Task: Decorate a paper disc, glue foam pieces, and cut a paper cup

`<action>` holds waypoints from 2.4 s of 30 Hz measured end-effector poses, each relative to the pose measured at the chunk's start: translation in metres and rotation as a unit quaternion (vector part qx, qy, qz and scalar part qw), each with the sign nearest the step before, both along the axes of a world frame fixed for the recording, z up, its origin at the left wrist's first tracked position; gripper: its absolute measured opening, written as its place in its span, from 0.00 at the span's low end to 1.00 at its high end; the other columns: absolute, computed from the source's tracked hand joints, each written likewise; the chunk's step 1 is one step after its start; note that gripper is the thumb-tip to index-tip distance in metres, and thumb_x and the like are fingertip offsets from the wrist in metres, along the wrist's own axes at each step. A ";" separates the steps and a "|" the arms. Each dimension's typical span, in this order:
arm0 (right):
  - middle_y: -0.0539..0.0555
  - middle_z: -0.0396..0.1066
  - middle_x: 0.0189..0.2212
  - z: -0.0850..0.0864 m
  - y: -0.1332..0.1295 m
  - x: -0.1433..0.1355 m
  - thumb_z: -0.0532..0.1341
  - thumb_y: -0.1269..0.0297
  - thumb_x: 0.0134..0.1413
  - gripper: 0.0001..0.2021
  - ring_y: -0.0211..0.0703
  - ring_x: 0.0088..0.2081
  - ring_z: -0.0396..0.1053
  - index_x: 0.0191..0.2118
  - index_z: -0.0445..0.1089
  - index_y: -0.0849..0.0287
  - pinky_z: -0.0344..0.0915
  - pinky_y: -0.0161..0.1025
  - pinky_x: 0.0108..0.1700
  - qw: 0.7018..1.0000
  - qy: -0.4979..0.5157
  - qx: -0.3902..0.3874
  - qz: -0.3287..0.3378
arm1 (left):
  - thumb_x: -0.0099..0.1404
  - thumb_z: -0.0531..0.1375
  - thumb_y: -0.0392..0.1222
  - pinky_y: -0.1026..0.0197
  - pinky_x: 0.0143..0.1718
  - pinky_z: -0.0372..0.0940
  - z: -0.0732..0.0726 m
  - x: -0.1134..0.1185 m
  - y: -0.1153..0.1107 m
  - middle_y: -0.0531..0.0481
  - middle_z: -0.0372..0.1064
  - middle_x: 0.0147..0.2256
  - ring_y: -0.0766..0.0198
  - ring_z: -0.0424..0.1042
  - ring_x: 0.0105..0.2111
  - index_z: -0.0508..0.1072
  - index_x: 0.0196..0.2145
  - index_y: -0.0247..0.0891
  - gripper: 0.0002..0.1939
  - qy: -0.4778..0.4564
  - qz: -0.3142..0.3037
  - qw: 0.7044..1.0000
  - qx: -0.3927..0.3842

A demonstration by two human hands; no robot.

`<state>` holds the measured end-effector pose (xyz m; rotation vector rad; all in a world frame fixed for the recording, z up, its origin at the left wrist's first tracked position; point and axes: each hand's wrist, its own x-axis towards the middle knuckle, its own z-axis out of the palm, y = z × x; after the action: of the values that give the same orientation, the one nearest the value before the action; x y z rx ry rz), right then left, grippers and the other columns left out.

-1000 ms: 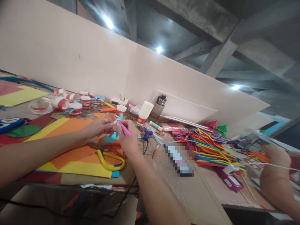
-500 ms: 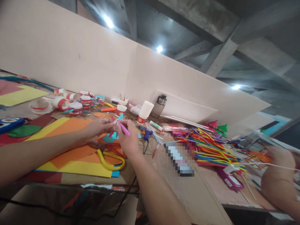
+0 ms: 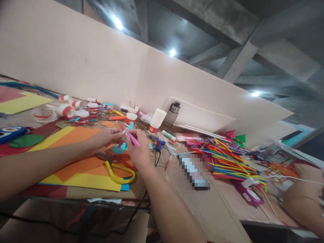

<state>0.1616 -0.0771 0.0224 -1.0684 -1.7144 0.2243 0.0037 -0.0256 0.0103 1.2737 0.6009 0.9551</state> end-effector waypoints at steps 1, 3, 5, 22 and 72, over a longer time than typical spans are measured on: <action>0.54 0.74 0.39 0.000 0.000 0.000 0.58 0.61 0.57 0.08 0.43 0.40 0.70 0.40 0.68 0.56 0.66 0.42 0.43 1.000 -0.002 0.001 -0.002 | 0.54 0.66 0.52 0.64 0.34 0.64 0.000 0.000 0.000 0.47 0.73 0.31 0.66 0.70 0.29 0.76 0.32 0.34 0.16 -0.001 0.000 1.000 0.002; 0.54 0.73 0.38 0.000 0.000 0.000 0.58 0.61 0.57 0.07 0.43 0.40 0.70 0.40 0.68 0.56 0.66 0.41 0.43 1.000 -0.004 0.002 -0.005 | 0.54 0.66 0.52 0.65 0.33 0.64 -0.001 0.000 0.001 0.47 0.73 0.30 0.67 0.69 0.29 0.76 0.31 0.34 0.16 -0.001 -0.001 1.000 0.005; 0.54 0.73 0.37 0.001 0.000 -0.001 0.58 0.61 0.57 0.07 0.43 0.39 0.70 0.40 0.68 0.57 0.66 0.41 0.43 1.000 -0.003 0.002 -0.007 | 0.54 0.66 0.52 0.65 0.33 0.63 -0.003 0.000 0.002 0.48 0.73 0.30 0.68 0.69 0.28 0.76 0.31 0.34 0.17 -0.001 -0.001 1.000 0.008; 0.52 0.73 0.33 0.006 -0.002 -0.002 0.59 0.64 0.56 0.05 0.40 0.35 0.71 0.37 0.69 0.58 0.66 0.38 0.39 0.999 0.009 0.033 -0.028 | 0.53 0.66 0.53 0.62 0.36 0.66 -0.001 0.000 0.000 0.48 0.75 0.32 0.65 0.71 0.30 0.76 0.32 0.34 0.17 0.001 0.003 1.000 0.007; 0.51 0.72 0.31 0.009 -0.001 0.001 0.58 0.64 0.56 0.04 0.40 0.34 0.69 0.35 0.67 0.57 0.65 0.37 0.38 0.997 0.008 0.053 -0.061 | 0.52 0.67 0.50 0.60 0.38 0.66 0.006 -0.001 -0.006 0.46 0.76 0.33 0.61 0.73 0.33 0.76 0.34 0.36 0.16 0.005 0.018 1.000 0.009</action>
<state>0.1629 -0.0784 0.0315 -1.0862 -1.6230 0.0639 0.0030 -0.0318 0.0165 1.2876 0.6269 0.9859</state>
